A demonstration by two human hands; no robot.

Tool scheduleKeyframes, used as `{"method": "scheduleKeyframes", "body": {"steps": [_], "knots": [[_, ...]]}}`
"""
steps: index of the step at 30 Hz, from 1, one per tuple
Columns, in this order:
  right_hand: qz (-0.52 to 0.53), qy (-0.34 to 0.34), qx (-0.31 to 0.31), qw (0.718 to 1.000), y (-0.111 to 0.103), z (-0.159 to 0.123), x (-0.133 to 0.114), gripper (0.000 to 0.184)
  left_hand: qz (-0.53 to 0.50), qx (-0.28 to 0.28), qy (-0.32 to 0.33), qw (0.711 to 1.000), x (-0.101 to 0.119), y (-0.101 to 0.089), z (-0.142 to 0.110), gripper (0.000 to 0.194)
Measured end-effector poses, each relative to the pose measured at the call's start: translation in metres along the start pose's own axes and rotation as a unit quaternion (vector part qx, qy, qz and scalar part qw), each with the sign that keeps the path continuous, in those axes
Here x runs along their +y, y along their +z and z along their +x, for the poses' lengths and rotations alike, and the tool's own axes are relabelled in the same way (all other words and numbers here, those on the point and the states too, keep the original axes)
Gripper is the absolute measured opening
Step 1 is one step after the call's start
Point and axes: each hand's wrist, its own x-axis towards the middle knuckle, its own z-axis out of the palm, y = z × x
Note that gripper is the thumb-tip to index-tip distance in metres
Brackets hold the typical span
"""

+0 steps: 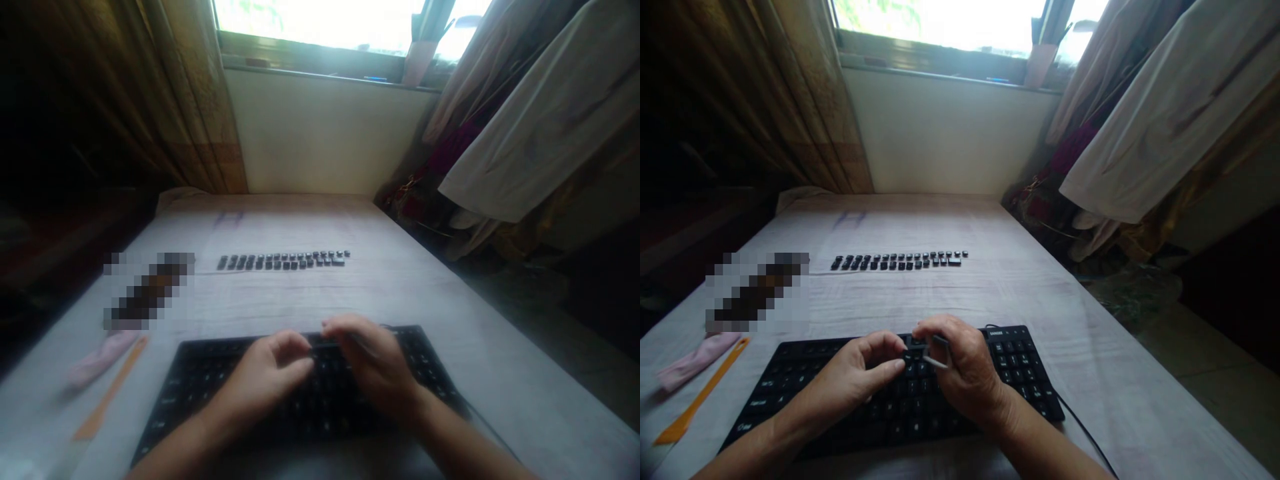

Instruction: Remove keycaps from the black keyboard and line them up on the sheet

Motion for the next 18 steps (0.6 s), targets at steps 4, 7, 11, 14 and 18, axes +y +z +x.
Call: {"method": "scheduleKeyframes", "body": {"steps": [4, 7, 11, 14, 18], "knots": [[-0.026, 0.025, -0.059, 0.998, -0.003, 0.001, -0.001, 0.02, -0.028, 0.009, -0.022, 0.999, 0.002, -0.002, 0.0, 0.022], [-0.045, 0.038, -0.08, 0.995, 0.001, -0.002, 0.004, 0.012, -0.042, 0.02, -0.035, 0.998, 0.004, -0.003, 0.0, 0.026], [-0.052, 0.03, -0.082, 0.995, 0.009, -0.006, 0.01, 0.012, -0.04, 0.027, -0.044, 0.998, 0.006, -0.003, 0.001, 0.025], [-0.057, 0.039, -0.105, 0.992, 0.01, -0.005, 0.009, 0.007, -0.028, 0.03, -0.017, 0.999, 0.003, -0.001, 0.002, 0.021], [-0.07, 0.093, -0.133, 0.984, -0.004, 0.009, 0.016, 0.01, -0.003, 0.014, 0.049, 0.999, -0.008, -0.005, 0.005, 0.023]]}}
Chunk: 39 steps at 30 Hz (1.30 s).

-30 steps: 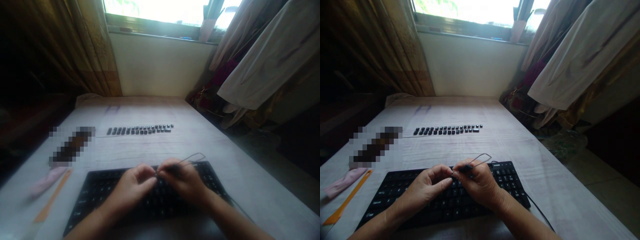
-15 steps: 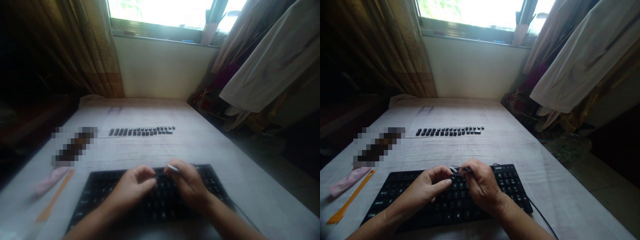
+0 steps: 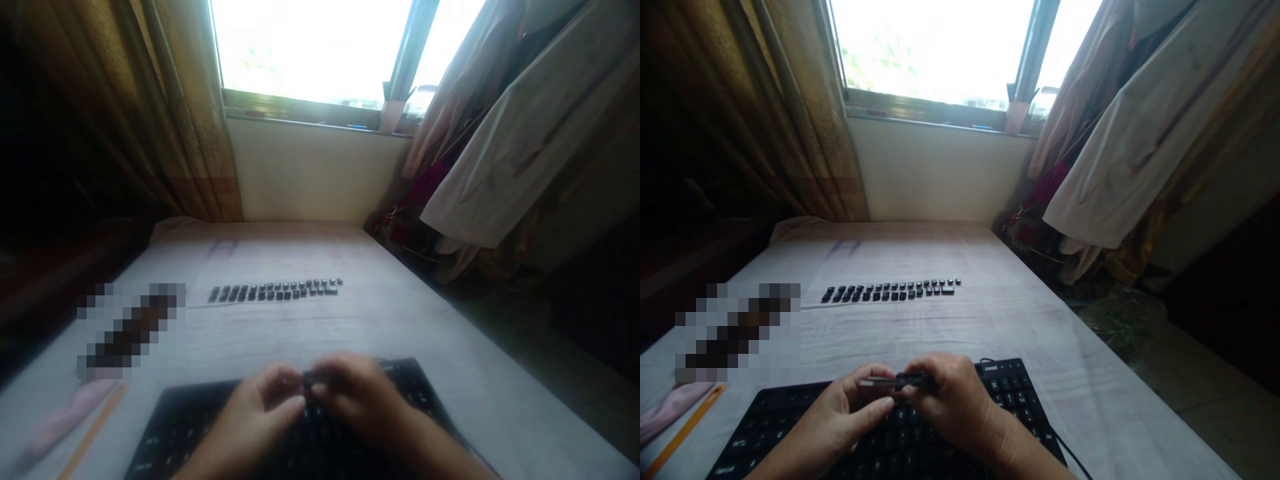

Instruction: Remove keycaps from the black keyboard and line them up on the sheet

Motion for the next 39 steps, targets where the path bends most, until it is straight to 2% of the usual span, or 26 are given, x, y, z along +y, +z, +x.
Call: {"method": "scheduleKeyframes", "body": {"steps": [1, 3, 5, 8, 11, 14, 18, 25, 31, 35, 36, 39], "knots": [[-0.002, 0.025, -0.001, 1.0, -0.008, 0.006, 0.007, 0.012, 0.025, 0.007, 0.016, 1.0, -0.004, -0.004, 0.001, 0.027], [-0.012, 0.085, 0.014, 0.996, -0.027, 0.024, 0.027, 0.018, 0.11, 0.062, 0.053, 0.991, -0.011, -0.014, 0.003, 0.031], [-0.066, 0.146, 0.054, 0.986, -0.048, 0.045, 0.056, 0.023, 0.21, 0.12, 0.098, 0.965, -0.018, -0.027, 0.006, 0.031], [-0.121, 0.193, 0.074, 0.971, -0.068, 0.073, 0.101, 0.019, 0.298, 0.182, 0.165, 0.923, -0.026, -0.044, 0.012, 0.027], [-0.164, 0.231, 0.068, 0.957, -0.073, 0.089, 0.136, 0.013, 0.334, 0.204, 0.188, 0.901, -0.032, -0.054, 0.016, 0.025], [-0.187, 0.248, 0.056, 0.949, -0.068, 0.094, 0.153, 0.016, 0.35, 0.207, 0.192, 0.893, -0.035, -0.056, 0.018, 0.025], [-0.197, 0.248, 0.036, 0.948, -0.062, 0.098, 0.161, 0.019, 0.352, 0.191, 0.188, 0.897, -0.038, -0.056, 0.018, 0.026], [-0.198, 0.237, 0.022, 0.951, -0.057, 0.101, 0.16, 0.019, 0.348, 0.153, 0.138, 0.914, -0.037, -0.053, 0.017, 0.03], [-0.168, 0.232, 0.056, 0.957, -0.06, 0.099, 0.154, 0.02, 0.353, 0.136, 0.126, 0.917, -0.03, -0.052, 0.017, 0.031], [-0.108, 0.222, 0.096, 0.964, -0.07, 0.093, 0.145, 0.011, 0.364, 0.111, 0.101, 0.919, -0.028, -0.052, 0.016, 0.034], [-0.088, 0.219, 0.107, 0.966, -0.074, 0.089, 0.142, 0.014, 0.37, 0.104, 0.093, 0.918, -0.028, -0.052, 0.017, 0.036], [-0.018, 0.215, 0.145, 0.966, -0.083, 0.072, 0.128, 0.039, 0.39, 0.069, 0.09, 0.914, -0.026, -0.051, 0.018, 0.038]]}}
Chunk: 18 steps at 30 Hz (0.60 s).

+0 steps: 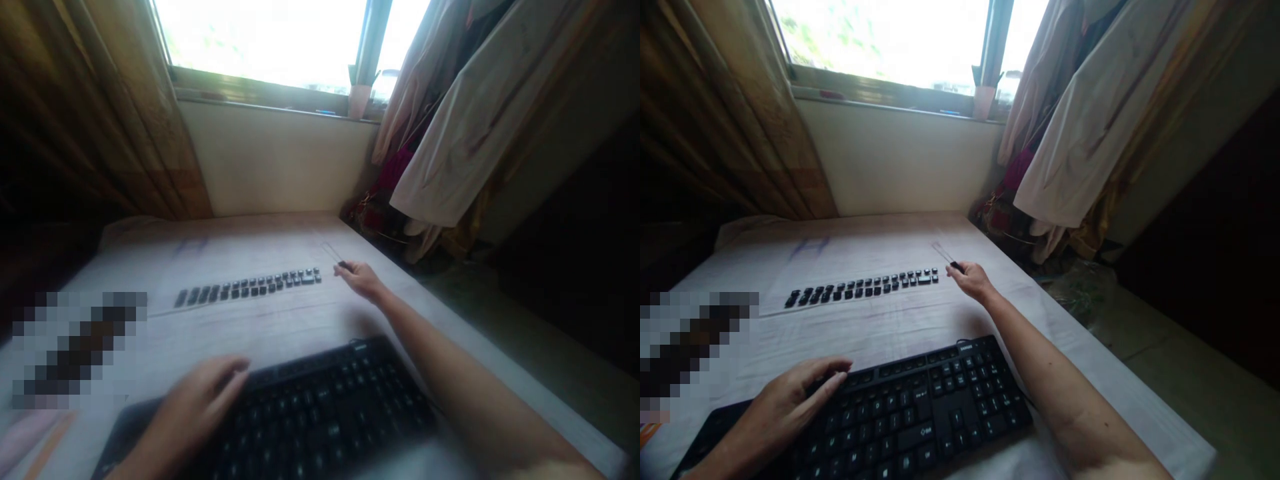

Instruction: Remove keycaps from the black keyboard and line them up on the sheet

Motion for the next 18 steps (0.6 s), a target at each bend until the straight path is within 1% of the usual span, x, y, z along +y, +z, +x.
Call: {"method": "scheduleKeyframes", "body": {"steps": [2, 4, 7, 9, 11, 13, 16, 18], "knots": [[0.051, 0.007, 0.016, 0.999, -0.009, -0.018, -0.005, 0.053, 0.003, -0.018, 0.024, 1.0, 0.001, 0.0, 0.001, 0.037], [0.092, 0.008, 0.026, 0.995, -0.015, -0.04, -0.011, 0.061, 0.001, -0.022, 0.041, 0.999, 0.001, -0.001, 0.002, 0.035], [0.126, 0.01, 0.026, 0.992, -0.019, -0.074, -0.02, 0.062, 0.0, -0.017, 0.042, 0.999, 0.001, -0.003, 0.002, 0.033], [0.132, 0.009, 0.009, 0.991, -0.019, -0.093, -0.025, 0.06, 0.005, -0.022, 0.033, 0.999, 0.002, -0.004, 0.002, 0.033], [0.118, -0.008, -0.03, 0.993, -0.019, -0.106, -0.03, 0.057, 0.008, -0.03, 0.029, 0.999, 0.002, -0.005, 0.002, 0.034], [0.096, -0.028, -0.09, 0.991, -0.02, -0.112, -0.035, 0.049, 0.009, -0.034, 0.028, 0.999, 0.003, -0.005, 0.003, 0.035], [0.082, -0.031, -0.205, 0.975, -0.024, -0.115, -0.039, 0.032, 0.008, -0.027, 0.027, 0.999, 0.003, -0.004, 0.004, 0.037], [0.075, -0.038, -0.268, 0.96, -0.029, -0.114, -0.038, 0.025, 0.006, -0.024, 0.028, 0.999, 0.001, -0.002, 0.004, 0.037]]}}
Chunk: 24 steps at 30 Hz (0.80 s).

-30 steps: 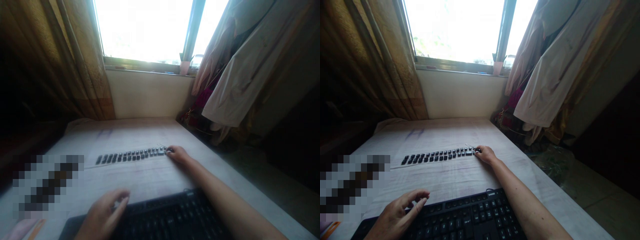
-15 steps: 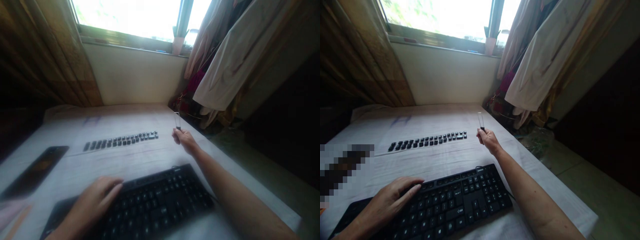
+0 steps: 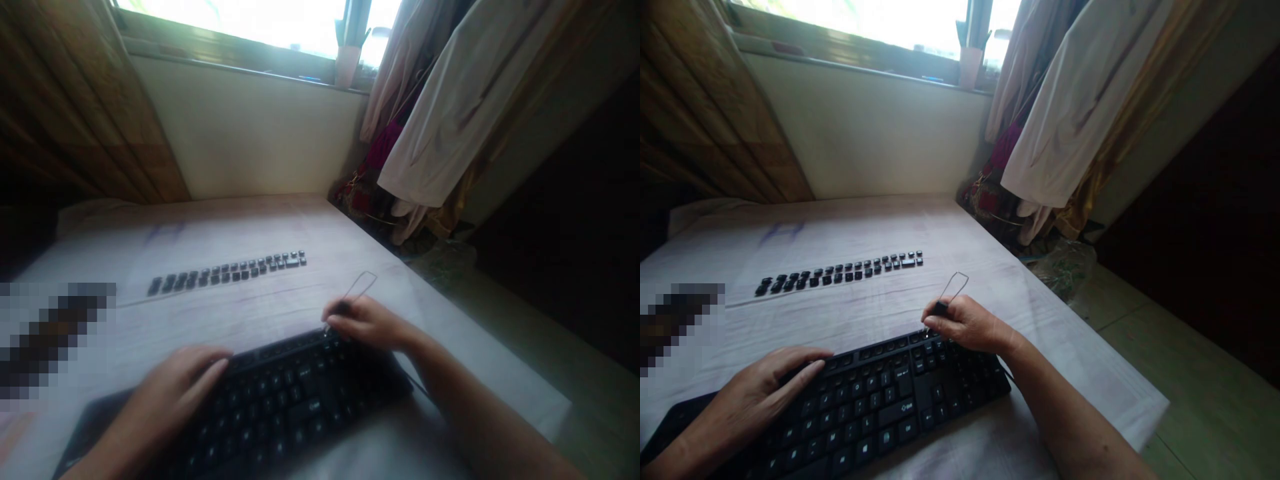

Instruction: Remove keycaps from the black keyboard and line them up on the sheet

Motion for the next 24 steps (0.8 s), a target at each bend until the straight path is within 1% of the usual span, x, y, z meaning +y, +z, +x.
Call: {"method": "scheduleKeyframes", "body": {"steps": [3, 6, 10, 14, 20, 24], "knots": [[-0.025, -0.018, -0.057, 0.998, -0.006, -0.003, 0.003, 0.022, -0.004, 0.002, 0.002, 1.0, -0.003, 0.002, 0.0, 0.038], [-0.053, -0.031, -0.077, 0.995, -0.008, -0.004, 0.006, 0.021, -0.005, 0.0, 0.001, 1.0, -0.007, 0.004, -0.001, 0.039], [-0.088, -0.059, -0.078, 0.991, -0.006, -0.003, 0.005, 0.015, -0.01, -0.006, 0.002, 1.0, -0.007, 0.004, -0.002, 0.038], [-0.124, -0.096, -0.071, 0.985, -0.001, -0.003, 0.0, 0.014, -0.015, 0.0, -0.006, 1.0, -0.005, 0.003, -0.002, 0.04], [-0.18, -0.107, -0.063, 0.976, 0.005, -0.002, -0.003, 0.018, -0.006, -0.002, -0.002, 1.0, -0.005, 0.004, -0.003, 0.039], [-0.166, -0.105, -0.08, 0.977, 0.003, -0.002, -0.002, 0.018, -0.009, -0.01, -0.004, 1.0, -0.004, 0.004, -0.003, 0.037]]}}
